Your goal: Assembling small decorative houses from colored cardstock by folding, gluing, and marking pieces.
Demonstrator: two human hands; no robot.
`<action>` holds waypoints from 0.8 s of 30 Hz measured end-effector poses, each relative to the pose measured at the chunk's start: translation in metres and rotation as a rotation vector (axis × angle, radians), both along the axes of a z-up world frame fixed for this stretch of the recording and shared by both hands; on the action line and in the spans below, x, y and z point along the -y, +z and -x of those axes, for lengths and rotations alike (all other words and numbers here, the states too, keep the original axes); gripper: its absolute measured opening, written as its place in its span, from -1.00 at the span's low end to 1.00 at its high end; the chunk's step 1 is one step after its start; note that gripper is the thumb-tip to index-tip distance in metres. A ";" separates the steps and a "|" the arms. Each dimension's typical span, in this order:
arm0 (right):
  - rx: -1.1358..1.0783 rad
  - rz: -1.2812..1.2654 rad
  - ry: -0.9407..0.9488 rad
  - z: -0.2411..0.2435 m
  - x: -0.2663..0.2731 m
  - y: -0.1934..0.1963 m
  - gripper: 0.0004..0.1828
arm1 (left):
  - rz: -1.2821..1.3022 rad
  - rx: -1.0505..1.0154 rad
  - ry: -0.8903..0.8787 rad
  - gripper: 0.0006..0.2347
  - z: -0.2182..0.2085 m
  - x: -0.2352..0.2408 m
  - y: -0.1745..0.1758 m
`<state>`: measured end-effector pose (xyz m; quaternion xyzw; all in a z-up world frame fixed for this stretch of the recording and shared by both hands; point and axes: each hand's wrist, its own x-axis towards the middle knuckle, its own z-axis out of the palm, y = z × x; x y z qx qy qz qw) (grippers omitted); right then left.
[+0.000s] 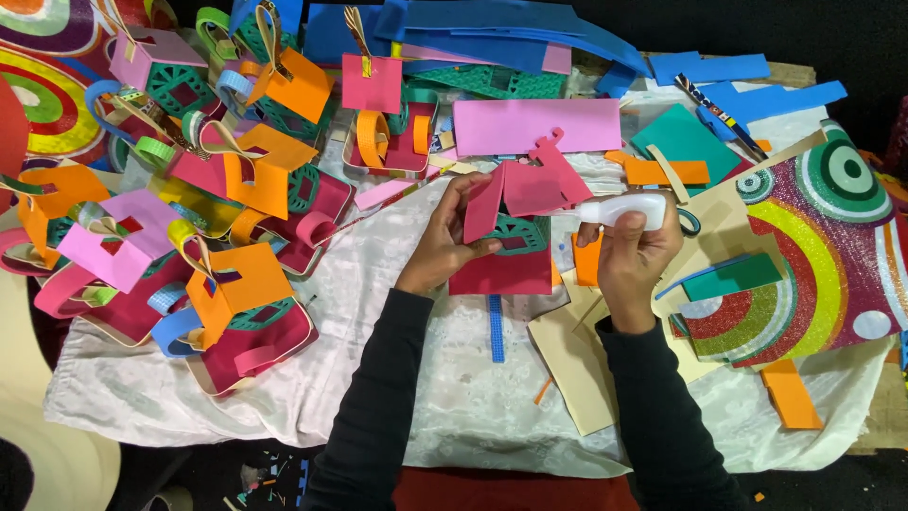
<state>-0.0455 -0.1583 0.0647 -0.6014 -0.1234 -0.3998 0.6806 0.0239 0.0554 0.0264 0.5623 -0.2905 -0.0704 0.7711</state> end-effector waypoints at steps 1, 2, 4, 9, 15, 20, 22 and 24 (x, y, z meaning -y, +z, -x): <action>-0.004 0.000 0.001 0.001 0.000 -0.001 -0.54 | 0.000 -0.004 0.001 -0.31 0.000 0.000 0.000; -0.002 0.033 -0.033 0.001 0.000 -0.002 -0.54 | -0.002 0.004 0.007 -0.31 0.000 0.000 0.000; -0.003 0.067 -0.068 0.003 0.001 -0.002 -0.53 | -0.003 0.009 0.012 -0.31 0.000 0.000 -0.001; 0.001 0.131 -0.062 0.005 0.006 -0.002 -0.55 | -0.046 0.068 0.042 -0.33 0.001 -0.001 0.003; -0.005 0.173 -0.108 0.007 0.012 -0.004 -0.58 | -0.058 0.081 0.071 -0.33 0.002 0.000 0.000; -0.005 0.208 -0.116 0.010 0.012 0.004 -0.56 | -0.070 0.098 0.085 -0.33 0.002 0.000 0.001; -0.012 0.220 -0.105 0.010 0.013 0.005 -0.55 | -0.071 0.097 0.089 -0.34 0.002 0.000 0.002; 0.034 0.247 -0.120 0.011 0.013 0.006 -0.55 | -0.065 0.106 0.079 -0.35 0.002 0.000 0.001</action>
